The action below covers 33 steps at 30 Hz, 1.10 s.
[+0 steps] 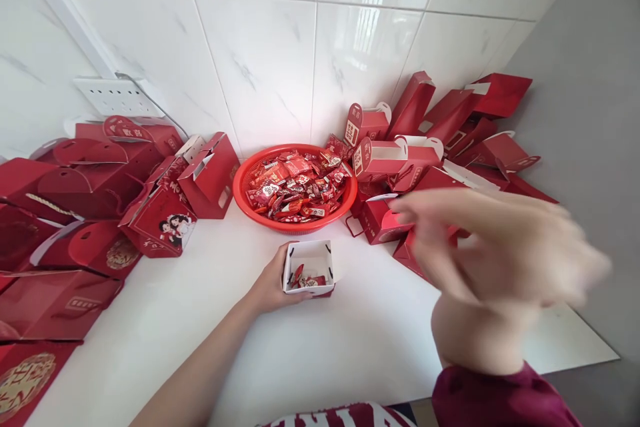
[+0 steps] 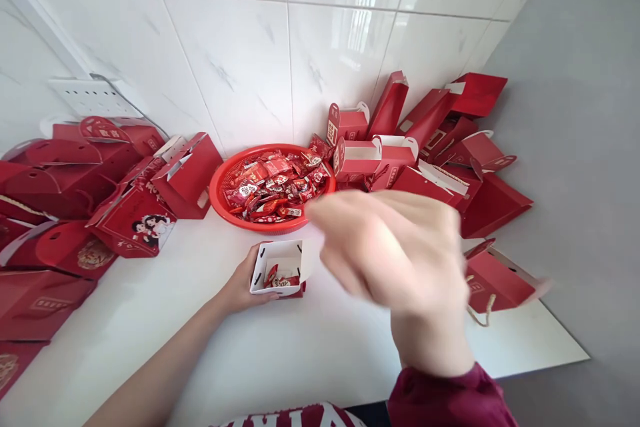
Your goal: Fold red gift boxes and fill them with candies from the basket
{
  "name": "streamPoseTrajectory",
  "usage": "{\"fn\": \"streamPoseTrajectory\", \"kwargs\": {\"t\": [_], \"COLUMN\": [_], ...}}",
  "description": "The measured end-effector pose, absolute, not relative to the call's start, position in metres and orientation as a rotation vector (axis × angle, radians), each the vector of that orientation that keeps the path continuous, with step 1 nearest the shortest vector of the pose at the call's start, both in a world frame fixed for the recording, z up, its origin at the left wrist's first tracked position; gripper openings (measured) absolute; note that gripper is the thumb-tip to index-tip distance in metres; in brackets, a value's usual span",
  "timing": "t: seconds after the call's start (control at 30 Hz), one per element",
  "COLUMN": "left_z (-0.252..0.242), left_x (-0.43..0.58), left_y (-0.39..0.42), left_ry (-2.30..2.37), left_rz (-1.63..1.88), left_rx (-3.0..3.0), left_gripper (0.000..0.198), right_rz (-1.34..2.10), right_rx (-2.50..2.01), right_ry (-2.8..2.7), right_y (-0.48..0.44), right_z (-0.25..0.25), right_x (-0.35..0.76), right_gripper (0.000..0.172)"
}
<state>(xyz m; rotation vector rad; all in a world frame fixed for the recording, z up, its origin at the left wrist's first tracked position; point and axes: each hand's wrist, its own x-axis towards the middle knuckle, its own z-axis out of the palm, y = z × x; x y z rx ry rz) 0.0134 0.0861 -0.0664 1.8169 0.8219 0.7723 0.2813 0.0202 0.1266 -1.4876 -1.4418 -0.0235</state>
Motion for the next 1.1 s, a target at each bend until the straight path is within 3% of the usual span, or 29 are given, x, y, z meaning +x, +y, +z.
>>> {"fn": "streamPoseTrajectory", "kwargs": {"t": [0.13,0.27,0.4,0.57,0.8,1.1], "left_z": [-0.069,-0.072,-0.077,-0.076,-0.061,-0.065], "left_x": [0.007,0.001,-0.003,-0.002,0.01,0.009], "left_y": [0.085,0.086,0.087,0.086,0.084,0.085], "left_ry": [0.93,1.005,0.972,0.997,0.894,0.867], "left_rz": [0.811,0.991,1.093,0.972,0.802,0.749], "left_rx": [2.019,2.085,2.099,2.082,1.918,1.766], "left_gripper": [0.102,0.106,0.11,0.111,0.097,0.098], "right_rz": [-0.109,0.227,0.351,0.357,0.499,0.533], "right_rx": [-1.478,-1.557,-1.673,-1.806,-1.772,-1.684], "right_ry": [-2.052,-2.264,-2.262,-2.23,-2.383,-2.383], "right_y": [0.08,0.139,0.182,0.223,0.237,0.237], "right_z": [0.115,0.068,0.035,0.026,0.02,-0.005], "right_x": [0.271,0.255,0.239,0.231,0.232,0.231], "right_gripper": [0.028,0.026,0.029,0.031,0.028,0.053]}}
